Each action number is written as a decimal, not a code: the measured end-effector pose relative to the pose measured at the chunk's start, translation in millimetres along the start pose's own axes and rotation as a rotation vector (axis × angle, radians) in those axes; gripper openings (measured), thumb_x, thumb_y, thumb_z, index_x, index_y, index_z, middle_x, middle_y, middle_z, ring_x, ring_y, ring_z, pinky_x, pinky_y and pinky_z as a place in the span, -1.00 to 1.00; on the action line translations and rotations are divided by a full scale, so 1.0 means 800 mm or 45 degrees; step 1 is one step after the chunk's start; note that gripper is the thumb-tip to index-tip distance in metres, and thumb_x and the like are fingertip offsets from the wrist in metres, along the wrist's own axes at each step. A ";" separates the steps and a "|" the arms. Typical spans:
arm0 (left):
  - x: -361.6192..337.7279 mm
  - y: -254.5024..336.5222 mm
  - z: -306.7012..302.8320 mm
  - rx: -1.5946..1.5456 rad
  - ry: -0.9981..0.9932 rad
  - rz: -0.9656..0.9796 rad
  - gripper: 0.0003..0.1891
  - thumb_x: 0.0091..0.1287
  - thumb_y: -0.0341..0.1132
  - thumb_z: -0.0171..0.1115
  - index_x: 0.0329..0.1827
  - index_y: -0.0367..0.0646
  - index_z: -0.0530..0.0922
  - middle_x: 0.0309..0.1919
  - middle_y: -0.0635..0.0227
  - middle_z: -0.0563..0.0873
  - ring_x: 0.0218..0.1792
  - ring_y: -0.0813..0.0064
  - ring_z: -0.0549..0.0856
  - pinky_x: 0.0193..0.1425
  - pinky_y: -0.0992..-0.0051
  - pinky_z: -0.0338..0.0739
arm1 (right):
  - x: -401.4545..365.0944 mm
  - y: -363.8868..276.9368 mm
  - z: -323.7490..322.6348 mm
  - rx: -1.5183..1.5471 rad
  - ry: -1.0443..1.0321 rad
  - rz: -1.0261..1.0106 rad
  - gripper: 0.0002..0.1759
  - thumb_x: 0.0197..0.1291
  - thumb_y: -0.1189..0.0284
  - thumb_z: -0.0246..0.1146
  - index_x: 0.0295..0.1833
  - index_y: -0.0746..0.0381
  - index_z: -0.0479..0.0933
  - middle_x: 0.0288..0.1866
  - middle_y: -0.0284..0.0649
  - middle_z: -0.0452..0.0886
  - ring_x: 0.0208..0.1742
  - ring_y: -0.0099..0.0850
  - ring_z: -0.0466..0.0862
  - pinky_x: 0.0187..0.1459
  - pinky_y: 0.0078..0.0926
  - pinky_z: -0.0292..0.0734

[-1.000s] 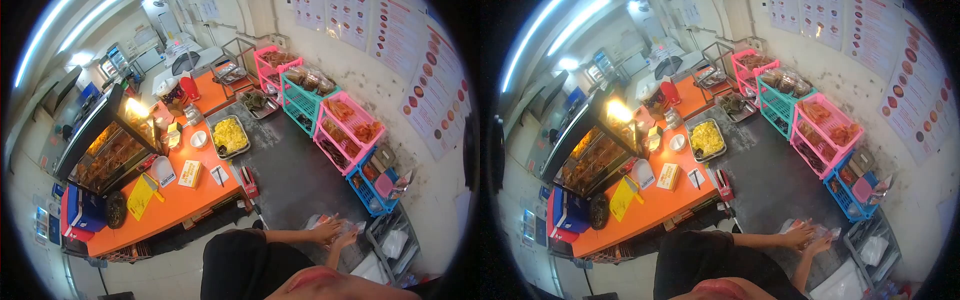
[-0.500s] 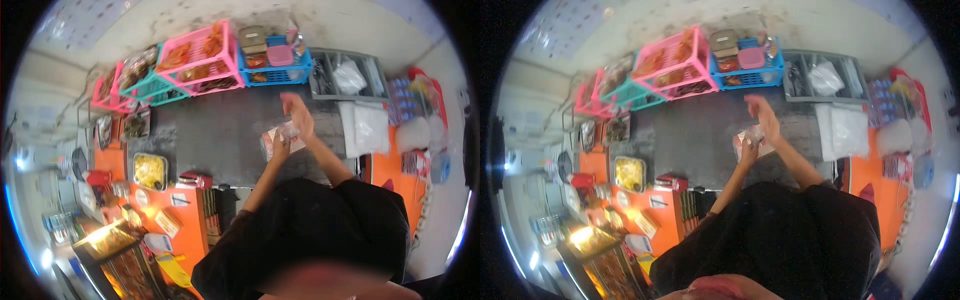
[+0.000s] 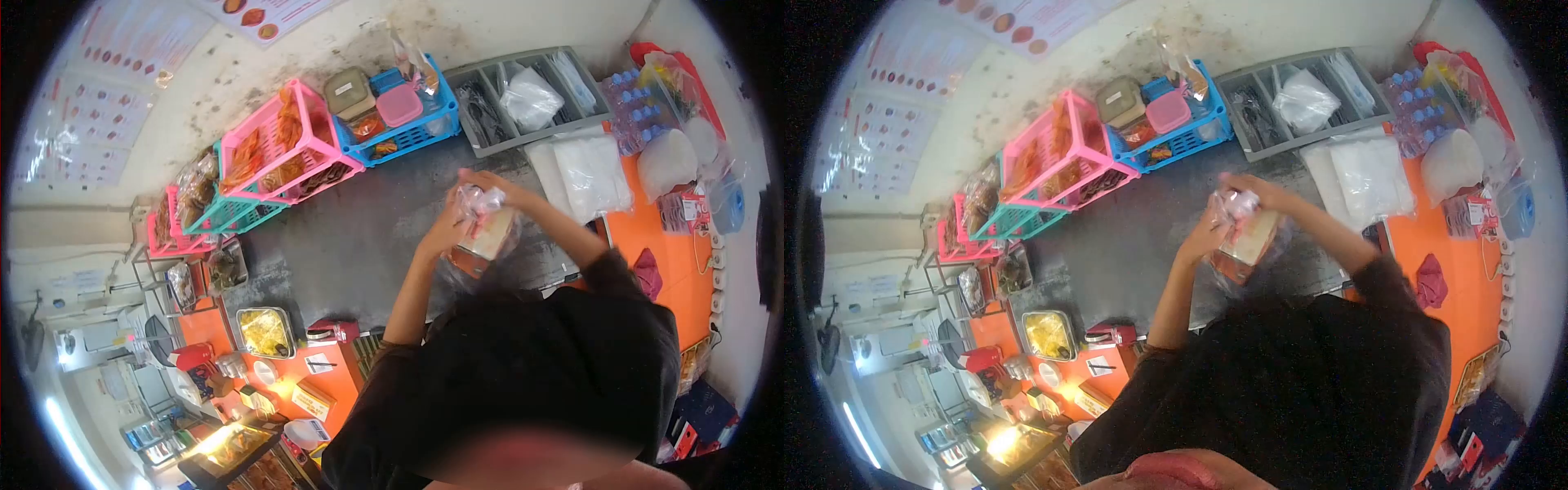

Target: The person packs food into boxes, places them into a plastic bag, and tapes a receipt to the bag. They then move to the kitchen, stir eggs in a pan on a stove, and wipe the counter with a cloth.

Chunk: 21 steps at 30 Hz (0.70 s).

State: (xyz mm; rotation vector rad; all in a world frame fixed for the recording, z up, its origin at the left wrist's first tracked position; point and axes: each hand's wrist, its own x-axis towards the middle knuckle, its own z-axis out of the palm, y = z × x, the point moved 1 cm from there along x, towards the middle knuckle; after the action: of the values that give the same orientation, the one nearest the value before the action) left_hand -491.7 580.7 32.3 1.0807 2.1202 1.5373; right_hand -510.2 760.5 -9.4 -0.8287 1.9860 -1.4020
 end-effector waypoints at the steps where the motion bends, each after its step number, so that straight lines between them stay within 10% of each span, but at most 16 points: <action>1: 0.007 -0.010 0.005 0.156 0.075 0.033 -0.57 0.19 -0.52 -0.09 0.18 -0.23 0.34 -0.25 0.36 0.63 -0.06 0.42 0.59 0.37 0.32 0.18 | -0.027 0.005 0.030 0.354 0.674 0.078 -0.63 0.29 0.20 0.06 -0.01 0.28 0.46 -0.16 -0.22 0.54 -0.20 -0.42 0.52 -0.12 -0.37 0.45; 2: 0.021 -0.013 0.010 0.261 -0.381 -0.279 -0.57 0.19 -0.56 -0.12 0.17 -0.22 0.39 -0.12 0.28 0.59 0.07 0.45 0.52 0.50 0.30 -0.14 | -0.051 0.004 0.063 0.703 1.347 0.161 -0.65 0.29 0.23 0.06 0.01 0.27 0.44 -0.16 -0.20 0.51 -0.13 -0.41 0.50 -0.11 -0.36 0.44; 4: 0.016 -0.040 0.042 0.205 -0.166 -0.183 -0.57 0.12 -0.56 -0.06 0.09 -0.16 0.47 0.00 0.22 0.54 0.09 0.36 0.51 0.50 0.20 -0.25 | -0.068 -0.026 0.140 0.185 2.032 0.343 -0.77 0.22 0.43 -0.05 -0.14 0.32 0.45 -0.15 -0.10 0.56 -0.26 -0.44 0.56 -0.15 -0.44 0.44; 6: 0.024 -0.040 0.057 0.150 0.048 -0.086 -0.58 0.05 -0.56 0.00 0.01 -0.11 0.55 0.12 0.15 0.49 0.12 0.26 0.51 0.51 0.10 -0.36 | -0.071 -0.023 0.232 0.791 1.926 0.450 -0.75 0.16 0.53 -0.06 -0.07 0.31 0.41 -0.07 -0.04 0.52 -0.25 -0.42 0.58 -0.11 -0.44 0.45; 8: 0.045 -0.005 0.052 0.495 -0.090 0.142 -0.48 0.06 -0.51 0.04 0.15 0.07 0.52 0.25 0.23 0.40 0.23 0.30 0.42 0.47 0.00 -0.49 | -0.091 -0.115 0.202 1.716 0.932 0.348 -0.78 0.14 0.58 -0.05 -0.15 0.32 0.47 -0.20 -0.12 0.57 -0.31 -0.44 0.60 -0.21 -0.44 0.50; 9: 0.049 -0.006 0.055 0.495 -0.107 0.140 -0.48 0.06 -0.51 0.04 0.15 0.07 0.52 0.25 0.23 0.40 0.23 0.30 0.42 0.47 0.00 -0.49 | -0.099 -0.131 0.173 1.730 0.940 0.343 -0.78 0.14 0.58 -0.05 -0.15 0.32 0.47 -0.20 -0.12 0.57 -0.31 -0.44 0.60 -0.21 -0.44 0.50; 11: 0.046 -0.005 0.065 0.635 -0.242 0.135 -0.44 0.08 -0.41 0.11 0.22 0.20 0.47 0.27 0.33 0.41 0.32 0.35 0.32 0.47 -0.04 -0.46 | -0.100 -0.130 0.100 0.821 0.541 0.360 -0.73 0.31 0.38 -0.05 -0.24 0.32 0.50 -0.40 -0.19 0.59 -0.57 -0.51 0.57 -0.49 -0.56 0.43; 13: 0.040 -0.004 0.066 0.659 -0.346 0.151 -0.45 0.08 -0.31 0.15 0.23 0.18 0.46 0.30 0.39 0.39 0.40 0.38 0.20 0.45 -0.08 -0.44 | -0.067 -0.092 0.023 0.718 1.308 0.043 -0.66 0.33 0.35 -0.04 -0.40 0.33 0.48 -0.64 -0.31 0.49 -0.72 -0.59 0.43 -0.68 -0.68 0.26; 15: 0.032 -0.017 0.076 0.650 -0.255 0.044 -0.45 0.08 -0.27 0.16 0.23 0.18 0.46 0.32 0.41 0.37 0.41 0.41 0.16 0.45 -0.11 -0.42 | -0.030 -0.048 -0.088 0.615 1.368 0.013 -0.72 0.29 0.35 0.01 -0.38 0.30 0.46 -0.62 -0.34 0.46 -0.72 -0.66 0.36 -0.70 -0.68 0.20; 19: 0.024 -0.017 0.090 0.892 0.160 -0.064 -0.57 0.03 -0.34 0.21 0.04 0.07 0.55 0.04 0.39 0.50 0.23 0.28 0.34 0.31 -0.06 0.02 | 0.056 0.176 -0.163 -0.563 1.505 0.100 -0.83 0.10 0.45 0.15 -0.27 0.36 0.48 -0.51 -0.14 0.57 -0.42 -0.20 0.61 -0.37 -0.38 0.51; 21: 0.000 -0.034 0.110 0.961 0.145 -0.090 -0.60 -0.04 -0.39 0.25 -0.05 -0.06 0.54 -0.11 0.35 0.48 0.06 0.23 0.41 0.12 0.04 0.16 | 0.080 0.206 -0.168 -0.784 1.614 0.740 -0.82 0.12 0.51 0.08 -0.21 0.37 0.52 -0.34 0.01 0.60 -0.06 -0.03 0.57 -0.08 -0.13 0.51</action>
State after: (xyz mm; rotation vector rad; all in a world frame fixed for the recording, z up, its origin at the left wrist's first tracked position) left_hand -446.8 636.2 -25.5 1.1152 2.8773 0.7652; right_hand -678.7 835.9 -132.9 0.6829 3.2735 -0.9726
